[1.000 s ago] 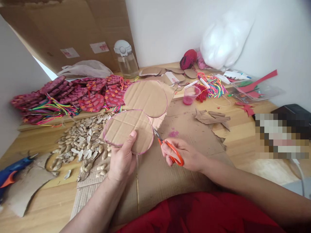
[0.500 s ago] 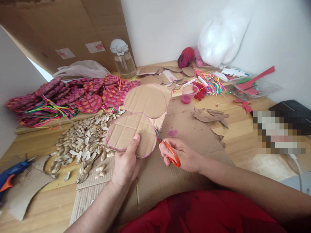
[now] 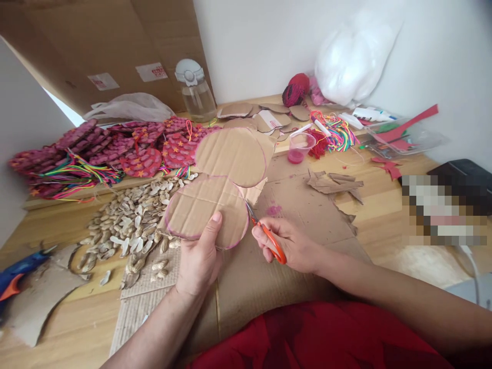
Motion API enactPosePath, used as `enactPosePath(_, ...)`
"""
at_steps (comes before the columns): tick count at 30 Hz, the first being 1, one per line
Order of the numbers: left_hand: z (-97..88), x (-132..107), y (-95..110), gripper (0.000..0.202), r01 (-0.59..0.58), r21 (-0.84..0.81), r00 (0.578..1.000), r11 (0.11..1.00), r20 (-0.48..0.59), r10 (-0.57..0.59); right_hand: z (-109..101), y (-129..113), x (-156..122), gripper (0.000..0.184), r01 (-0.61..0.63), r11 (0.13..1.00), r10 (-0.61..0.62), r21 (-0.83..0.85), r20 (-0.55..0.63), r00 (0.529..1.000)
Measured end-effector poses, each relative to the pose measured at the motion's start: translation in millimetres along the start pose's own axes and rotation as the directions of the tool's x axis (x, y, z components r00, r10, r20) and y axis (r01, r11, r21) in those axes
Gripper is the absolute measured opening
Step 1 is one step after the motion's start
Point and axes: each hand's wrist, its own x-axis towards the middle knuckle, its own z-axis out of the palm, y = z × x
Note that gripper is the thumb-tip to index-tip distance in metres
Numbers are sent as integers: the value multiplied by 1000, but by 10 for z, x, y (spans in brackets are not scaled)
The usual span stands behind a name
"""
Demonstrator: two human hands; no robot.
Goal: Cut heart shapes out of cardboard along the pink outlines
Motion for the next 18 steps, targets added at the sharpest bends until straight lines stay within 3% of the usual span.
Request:
enactPosePath(5, -2, 29, 49, 59, 73, -53, 997, 996, -24, -74, -5, -44, -19, 51, -5, 998, 8, -57, 48, 999)
enactPosePath(18, -6, 5, 115, 63, 202, -22, 979, 979, 1, -202, -35, -47, 9, 51, -8, 1000, 6, 25, 50, 999)
